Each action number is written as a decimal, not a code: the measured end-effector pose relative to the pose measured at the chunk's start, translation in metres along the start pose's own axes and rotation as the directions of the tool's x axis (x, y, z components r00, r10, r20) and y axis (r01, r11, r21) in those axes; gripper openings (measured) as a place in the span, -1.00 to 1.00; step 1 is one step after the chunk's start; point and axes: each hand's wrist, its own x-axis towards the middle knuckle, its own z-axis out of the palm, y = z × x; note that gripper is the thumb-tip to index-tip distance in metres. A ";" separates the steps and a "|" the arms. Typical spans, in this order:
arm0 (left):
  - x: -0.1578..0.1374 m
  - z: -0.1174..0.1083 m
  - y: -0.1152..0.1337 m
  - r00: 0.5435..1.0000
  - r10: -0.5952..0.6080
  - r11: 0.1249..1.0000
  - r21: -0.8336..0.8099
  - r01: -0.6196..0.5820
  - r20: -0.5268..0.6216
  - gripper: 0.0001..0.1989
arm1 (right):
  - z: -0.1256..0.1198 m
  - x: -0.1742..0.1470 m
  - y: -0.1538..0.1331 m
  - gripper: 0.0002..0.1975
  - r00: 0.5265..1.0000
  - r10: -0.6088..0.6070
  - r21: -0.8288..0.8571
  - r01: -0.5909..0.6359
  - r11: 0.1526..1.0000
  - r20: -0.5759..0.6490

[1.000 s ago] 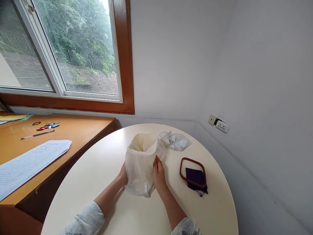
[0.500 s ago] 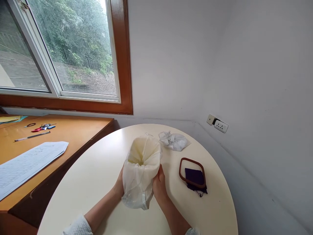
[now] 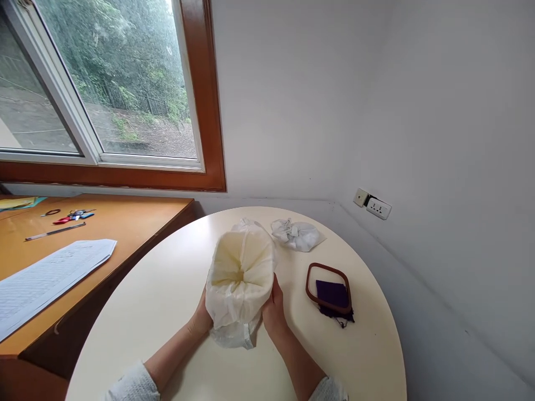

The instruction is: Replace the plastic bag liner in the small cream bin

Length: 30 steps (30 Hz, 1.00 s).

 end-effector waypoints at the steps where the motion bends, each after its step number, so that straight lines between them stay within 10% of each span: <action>1: 0.000 0.002 0.002 1.000 0.013 1.000 -0.027 -0.013 -0.007 -0.31 | 0.000 0.000 0.000 -0.69 1.000 0.007 -0.007 -0.007 1.000 -0.011; 30: 0.007 0.013 0.032 0.999 -0.035 0.993 -0.108 0.036 0.004 -0.56 | -0.010 0.007 -0.002 -0.58 0.999 0.035 -0.091 -0.033 0.995 0.010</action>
